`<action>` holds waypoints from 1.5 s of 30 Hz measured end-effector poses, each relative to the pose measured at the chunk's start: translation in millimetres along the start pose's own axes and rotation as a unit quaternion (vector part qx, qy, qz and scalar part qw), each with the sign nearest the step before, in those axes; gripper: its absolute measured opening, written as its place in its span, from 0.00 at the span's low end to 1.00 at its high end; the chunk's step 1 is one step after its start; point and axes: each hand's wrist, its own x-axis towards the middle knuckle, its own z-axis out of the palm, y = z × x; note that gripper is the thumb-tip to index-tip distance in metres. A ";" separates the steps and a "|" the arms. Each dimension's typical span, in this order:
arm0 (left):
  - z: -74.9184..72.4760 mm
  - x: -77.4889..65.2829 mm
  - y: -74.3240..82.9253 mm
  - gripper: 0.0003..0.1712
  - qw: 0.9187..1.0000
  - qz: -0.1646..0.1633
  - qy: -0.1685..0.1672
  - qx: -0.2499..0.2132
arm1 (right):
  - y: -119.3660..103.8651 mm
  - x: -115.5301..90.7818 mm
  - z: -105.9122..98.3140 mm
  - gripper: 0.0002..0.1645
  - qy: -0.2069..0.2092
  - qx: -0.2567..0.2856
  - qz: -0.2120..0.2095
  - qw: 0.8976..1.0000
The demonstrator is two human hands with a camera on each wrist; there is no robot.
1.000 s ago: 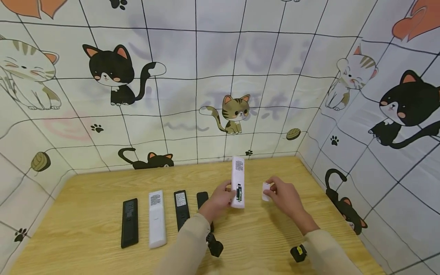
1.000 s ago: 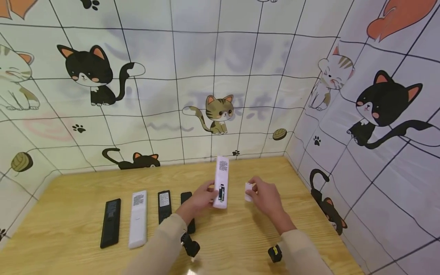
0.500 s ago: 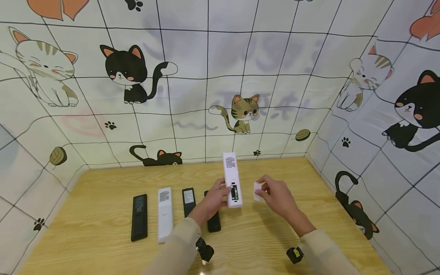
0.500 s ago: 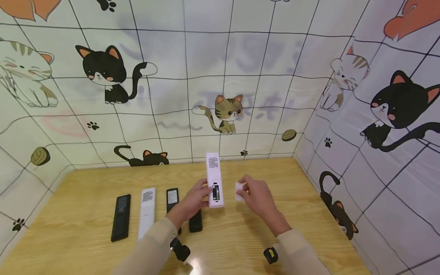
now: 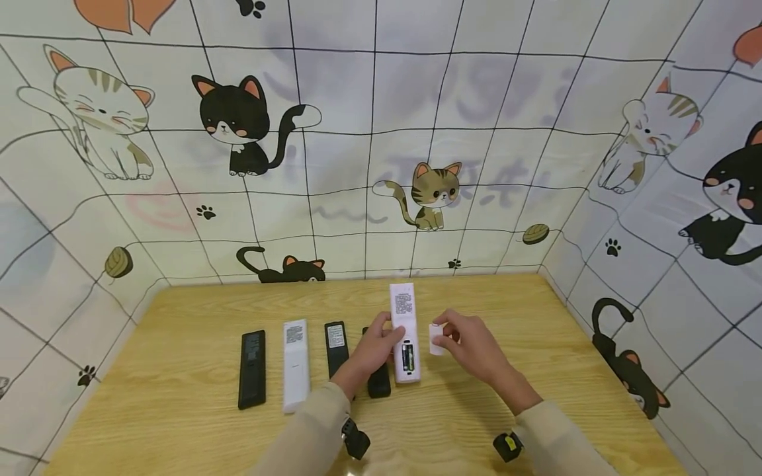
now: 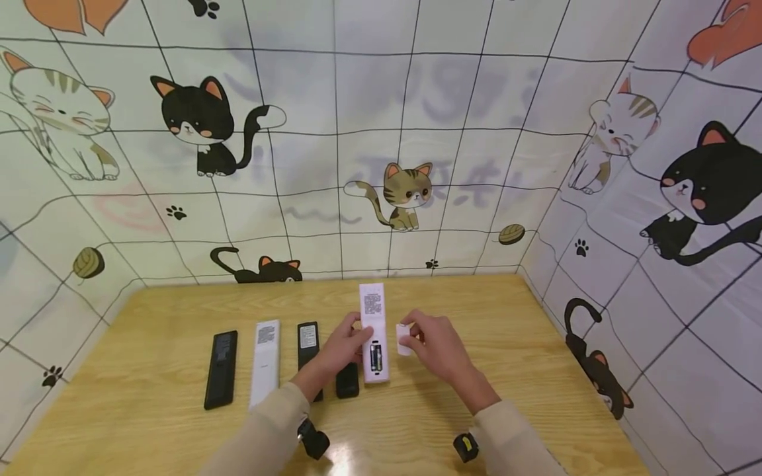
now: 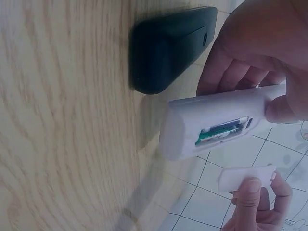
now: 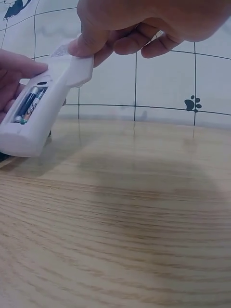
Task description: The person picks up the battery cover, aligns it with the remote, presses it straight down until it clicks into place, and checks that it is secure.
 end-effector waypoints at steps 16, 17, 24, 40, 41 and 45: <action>6.4 0.8 -3.3 0.20 1.000 0.006 0.028 0.005 | -8.7 0.6 18.7 0.14 -0.046 0.051 -0.027 0.997; 6.4 0.9 -3.2 0.20 1.000 0.009 0.029 0.006 | -9.9 1.0 20.2 0.14 -0.046 0.051 -0.031 0.997; 7.5 0.9 -1.5 0.21 0.999 0.023 0.038 0.003 | -18.7 3.0 29.6 0.12 -0.051 0.035 -0.064 0.996; 7.7 2.3 -3.5 0.21 0.999 0.015 0.049 0.014 | -16.3 -4.0 43.1 0.14 -0.027 -0.055 -0.087 0.994; 7.9 2.5 -3.4 0.21 0.999 0.014 0.049 0.015 | -15.9 -4.3 43.6 0.14 -0.020 -0.061 -0.092 0.994; 8.5 3.1 -4.0 0.21 0.998 0.016 0.052 0.016 | -15.3 -4.7 44.9 0.14 -0.004 -0.071 -0.099 0.993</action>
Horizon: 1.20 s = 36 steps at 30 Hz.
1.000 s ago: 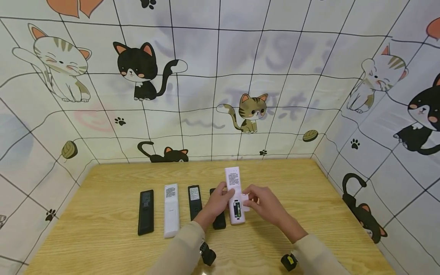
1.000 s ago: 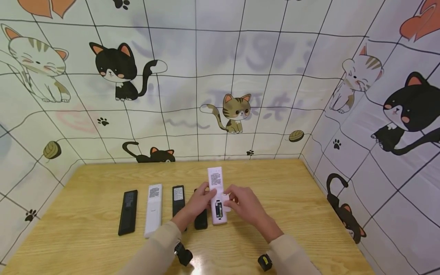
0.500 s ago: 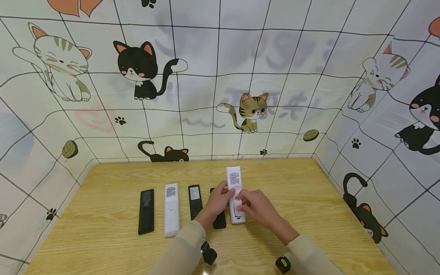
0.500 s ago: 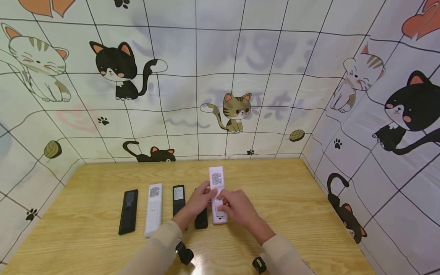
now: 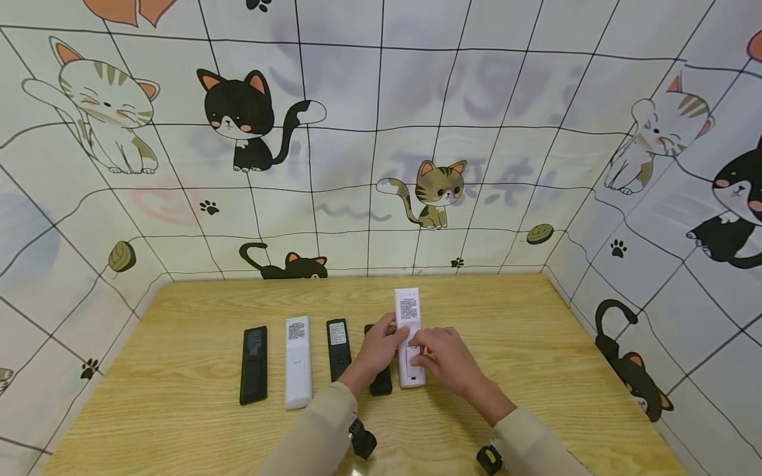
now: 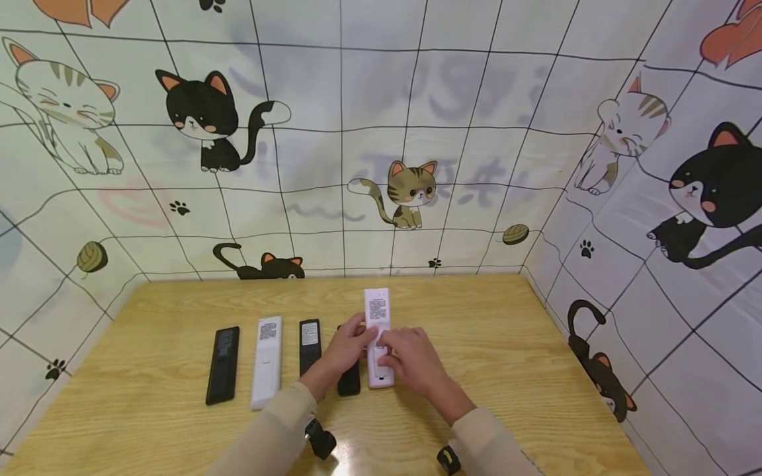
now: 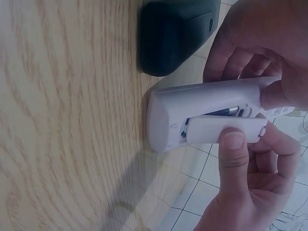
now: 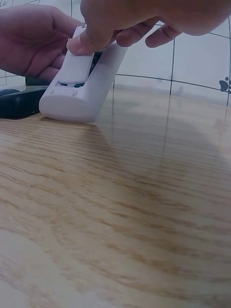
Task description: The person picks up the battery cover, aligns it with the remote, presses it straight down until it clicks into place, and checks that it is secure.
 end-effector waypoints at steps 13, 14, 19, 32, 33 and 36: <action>1.3 -1.1 -0.6 0.22 1.000 0.008 0.004 0.018 | -3.2 0.1 -6.1 0.14 -0.019 -0.016 0.007 1.000; 1.2 -0.9 -0.7 0.22 1.000 0.008 0.005 0.018 | -3.3 0.1 -6.2 0.14 -0.020 -0.016 0.007 1.000; 0.9 -1.0 -0.7 0.22 1.000 0.007 0.005 0.020 | -3.1 0.2 -5.4 0.15 -0.014 -0.031 0.007 0.999; 1.0 -1.9 -0.6 0.23 1.000 0.005 0.002 0.025 | -0.3 3.5 -9.7 0.14 -0.039 0.007 0.001 0.999; 1.0 -1.8 -0.9 0.23 1.000 0.004 0.002 0.025 | 0.0 3.5 -9.7 0.13 -0.042 0.010 0.002 0.999; 1.1 -2.9 -0.1 0.24 1.000 0.002 0.000 0.026 | 0.3 3.6 -9.3 0.13 -0.045 0.014 0.003 0.999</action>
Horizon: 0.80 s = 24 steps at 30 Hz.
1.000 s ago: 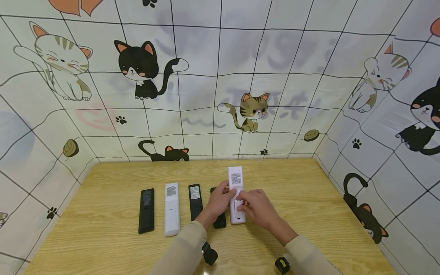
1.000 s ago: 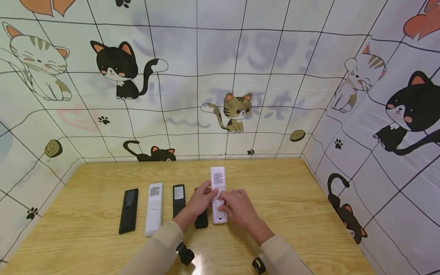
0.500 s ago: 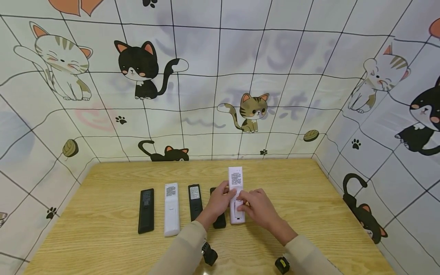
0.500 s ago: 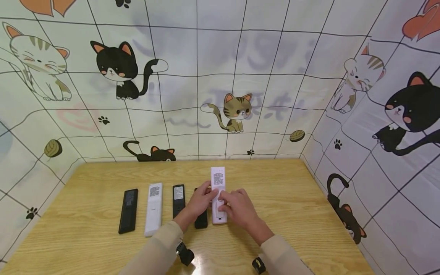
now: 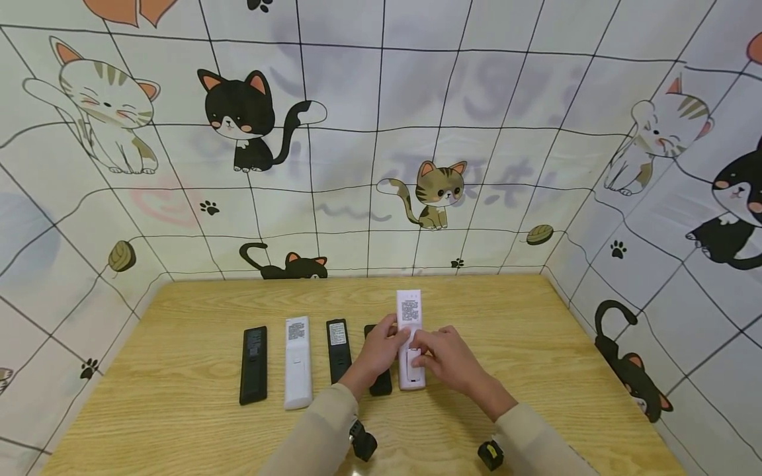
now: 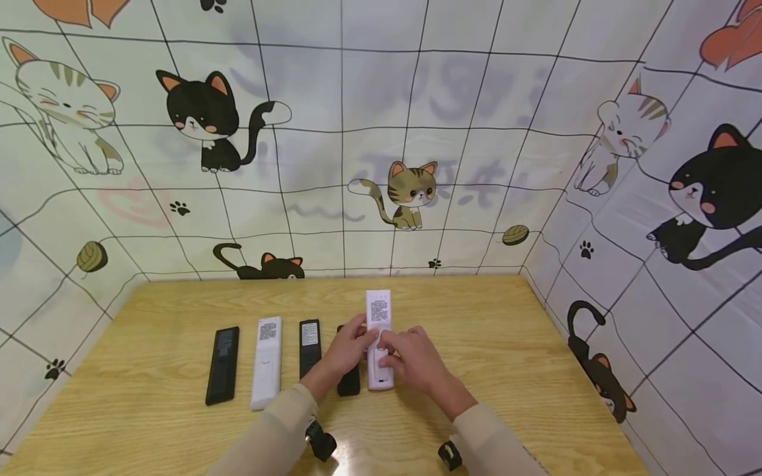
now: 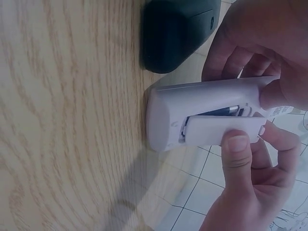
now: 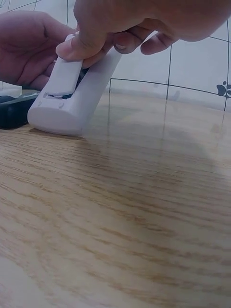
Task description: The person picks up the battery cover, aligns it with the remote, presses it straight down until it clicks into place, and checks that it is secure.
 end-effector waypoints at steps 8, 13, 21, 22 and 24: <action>0.5 0.7 -0.2 0.23 1.000 -0.001 0.003 -0.001 | -1.4 -1.7 5.2 0.14 0.008 -0.035 0.000 0.999; 0.0 1.1 -0.3 0.23 1.000 -0.006 0.007 -0.004 | -1.9 -0.9 7.1 0.15 0.012 -0.074 -0.007 0.997; 0.0 0.9 1.2 0.22 1.000 -0.006 0.010 -0.006 | -3.0 -2.1 8.3 0.18 0.024 -0.088 0.004 0.996; -0.1 0.8 1.2 0.22 1.000 -0.006 0.010 -0.005 | -3.1 -2.3 8.5 0.19 0.027 -0.088 0.006 0.996; -0.3 0.6 1.1 0.22 1.000 -0.007 0.010 -0.002 | -3.1 -2.5 8.9 0.19 0.030 -0.087 0.008 0.996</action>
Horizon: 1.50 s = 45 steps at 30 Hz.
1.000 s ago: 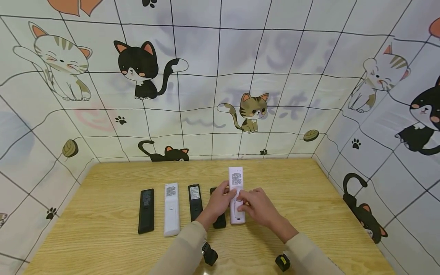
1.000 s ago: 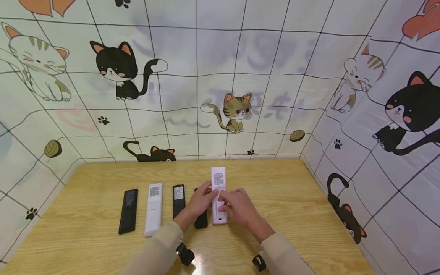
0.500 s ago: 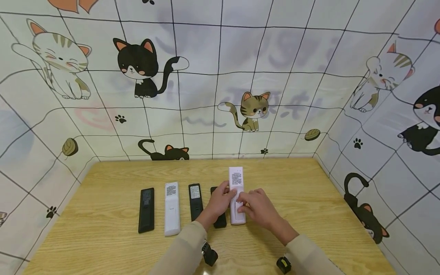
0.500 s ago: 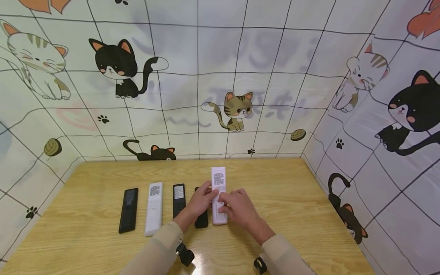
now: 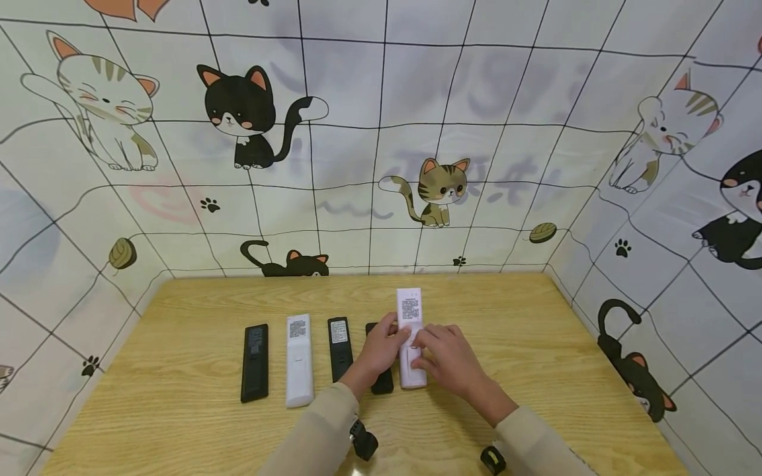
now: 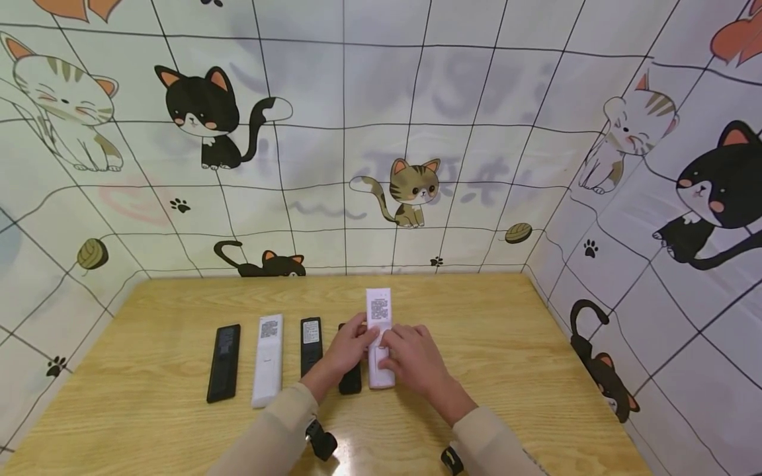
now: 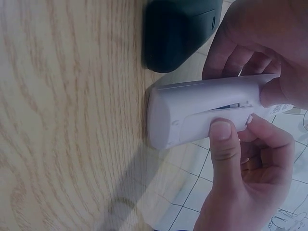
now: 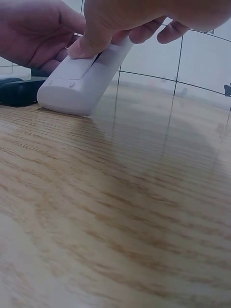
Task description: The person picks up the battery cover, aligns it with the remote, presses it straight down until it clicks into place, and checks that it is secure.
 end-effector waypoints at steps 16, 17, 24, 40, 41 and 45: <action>-1.2 -1.7 0.5 0.22 1.000 0.018 -0.004 -0.003 | -0.3 2.5 -1.3 0.23 -0.013 0.011 0.041 0.999; -1.0 -2.1 1.5 0.22 1.000 0.017 -0.003 -0.002 | 0.0 3.1 -1.6 0.24 -0.020 0.020 0.055 0.998; 0.9 -3.6 3.3 0.22 1.000 0.014 0.001 0.003 | 6.3 8.5 -1.4 0.29 -0.056 0.084 0.176 0.979; -0.4 -3.6 -2.4 0.22 1.000 0.022 0.004 0.001 | 6.5 15.4 2.8 0.16 -0.103 0.119 0.178 0.971; -0.4 -3.8 -2.1 0.22 1.000 0.023 0.005 0.001 | 6.3 16.0 3.0 0.16 -0.103 0.120 0.178 0.971; -0.3 -5.0 -1.2 0.22 1.000 0.020 0.005 0.003 | 6.3 17.4 4.6 0.15 -0.105 0.121 0.185 0.970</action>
